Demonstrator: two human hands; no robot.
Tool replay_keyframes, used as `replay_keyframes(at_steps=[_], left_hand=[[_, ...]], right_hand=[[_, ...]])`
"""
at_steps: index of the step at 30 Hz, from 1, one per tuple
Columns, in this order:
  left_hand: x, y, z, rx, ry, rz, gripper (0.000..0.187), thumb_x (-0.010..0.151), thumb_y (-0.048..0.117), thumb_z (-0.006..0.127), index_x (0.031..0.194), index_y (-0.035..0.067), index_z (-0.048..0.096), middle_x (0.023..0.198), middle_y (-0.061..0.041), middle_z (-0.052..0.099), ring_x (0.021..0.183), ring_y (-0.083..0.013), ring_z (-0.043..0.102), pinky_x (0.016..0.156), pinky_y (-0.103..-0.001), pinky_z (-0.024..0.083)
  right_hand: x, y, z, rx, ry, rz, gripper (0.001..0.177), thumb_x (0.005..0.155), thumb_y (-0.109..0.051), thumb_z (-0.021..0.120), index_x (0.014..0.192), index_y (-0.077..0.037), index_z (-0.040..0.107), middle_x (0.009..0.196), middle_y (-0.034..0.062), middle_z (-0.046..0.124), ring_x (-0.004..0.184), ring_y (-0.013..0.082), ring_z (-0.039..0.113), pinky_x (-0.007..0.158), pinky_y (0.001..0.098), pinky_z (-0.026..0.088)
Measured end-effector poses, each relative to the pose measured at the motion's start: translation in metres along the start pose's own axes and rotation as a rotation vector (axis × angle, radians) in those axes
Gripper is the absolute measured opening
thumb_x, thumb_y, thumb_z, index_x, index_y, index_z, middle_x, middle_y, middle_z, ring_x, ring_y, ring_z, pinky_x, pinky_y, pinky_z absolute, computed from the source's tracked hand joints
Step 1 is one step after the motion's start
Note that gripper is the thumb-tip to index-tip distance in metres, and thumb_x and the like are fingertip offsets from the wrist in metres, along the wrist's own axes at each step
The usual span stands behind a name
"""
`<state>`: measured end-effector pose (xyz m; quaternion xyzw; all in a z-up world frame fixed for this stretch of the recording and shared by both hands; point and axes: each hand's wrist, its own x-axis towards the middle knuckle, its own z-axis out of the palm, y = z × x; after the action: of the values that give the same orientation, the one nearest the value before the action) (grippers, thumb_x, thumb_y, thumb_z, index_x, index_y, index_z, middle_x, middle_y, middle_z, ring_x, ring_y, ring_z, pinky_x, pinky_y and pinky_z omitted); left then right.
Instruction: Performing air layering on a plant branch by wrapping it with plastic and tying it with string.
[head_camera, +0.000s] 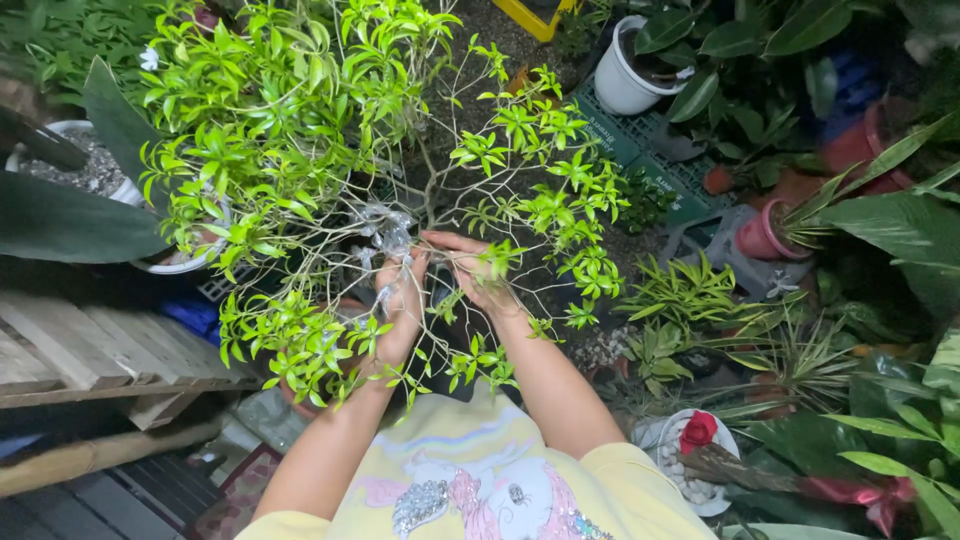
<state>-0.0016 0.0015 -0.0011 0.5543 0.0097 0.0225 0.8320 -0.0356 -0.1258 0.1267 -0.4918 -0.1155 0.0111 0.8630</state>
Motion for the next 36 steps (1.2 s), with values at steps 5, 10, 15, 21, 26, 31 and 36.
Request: replay_keyframes(at_steps=[5,10,15,21,26,31,36], left_hand=[[0.000,0.010,0.001,-0.092,-0.038,-0.012,0.007,0.094,0.002,0.072,0.100,0.003,0.067,0.096,-0.003,0.071,0.086,-0.0099,0.063,0.077,-0.024,0.050],[0.000,0.013,-0.001,-0.093,-0.035,-0.052,0.009,0.092,0.003,0.071,0.101,0.002,0.068,0.095,-0.003,0.071,0.085,-0.0097,0.064,0.076,-0.024,0.051],[-0.004,0.035,-0.002,0.045,-0.058,-0.060,0.008,0.094,0.005,0.069,0.101,0.002,0.070,0.092,-0.001,0.070,0.079,-0.0079,0.059,0.068,-0.024,0.046],[0.001,0.011,-0.006,0.060,-0.031,-0.028,0.009,0.093,0.005,0.072,0.100,0.000,0.069,0.091,-0.003,0.068,0.079,-0.0097,0.060,0.068,-0.025,0.046],[0.006,0.014,-0.005,0.000,-0.061,-0.037,0.011,0.093,0.001,0.070,0.104,0.003,0.066,0.099,-0.003,0.071,0.089,-0.0110,0.064,0.078,-0.026,0.051],[0.014,-0.024,-0.010,-0.107,-0.069,-0.002,0.016,0.092,-0.006,0.069,0.106,0.002,0.068,0.106,-0.005,0.071,0.095,-0.0128,0.065,0.085,-0.027,0.052],[0.010,0.010,-0.001,-0.210,-0.120,0.022,0.025,0.090,-0.005,0.067,0.114,0.002,0.067,0.110,-0.005,0.070,0.100,-0.0117,0.064,0.090,-0.027,0.052]], right_hand=[[0.002,0.032,-0.026,0.131,0.015,-0.030,0.034,0.097,-0.003,0.063,0.129,0.005,0.069,0.140,0.0178,0.063,0.131,0.0323,0.060,0.119,0.0460,0.044],[0.005,0.062,-0.046,0.321,0.132,-0.002,0.030,0.098,0.008,0.066,0.127,0.003,0.070,0.129,0.0225,0.065,0.127,0.0425,0.059,0.114,0.0580,0.045],[0.003,0.038,-0.020,0.231,-0.037,-0.131,0.029,0.103,0.004,0.060,0.131,0.002,0.066,0.143,0.0168,0.063,0.146,0.0394,0.054,0.125,0.0530,0.041],[0.004,0.027,-0.006,0.245,0.047,0.065,0.050,0.102,-0.006,0.056,0.150,0.005,0.046,0.152,0.0207,0.053,0.145,0.0314,0.048,0.123,0.0457,0.036],[0.005,0.026,-0.008,0.197,-0.038,0.061,0.056,0.103,-0.011,0.060,0.156,0.001,0.045,0.157,0.0209,0.048,0.143,0.0341,0.047,0.124,0.0464,0.036],[0.011,0.000,0.002,-0.094,-0.273,-0.128,0.053,0.102,-0.030,0.063,0.146,-0.001,0.060,0.163,0.0155,0.047,0.155,0.0279,0.040,0.131,0.0428,0.028],[0.015,-0.004,-0.011,-0.605,-0.192,0.038,0.052,0.106,-0.038,0.056,0.143,-0.001,0.064,0.152,0.0155,0.061,0.149,0.0281,0.052,0.129,0.0417,0.034]])
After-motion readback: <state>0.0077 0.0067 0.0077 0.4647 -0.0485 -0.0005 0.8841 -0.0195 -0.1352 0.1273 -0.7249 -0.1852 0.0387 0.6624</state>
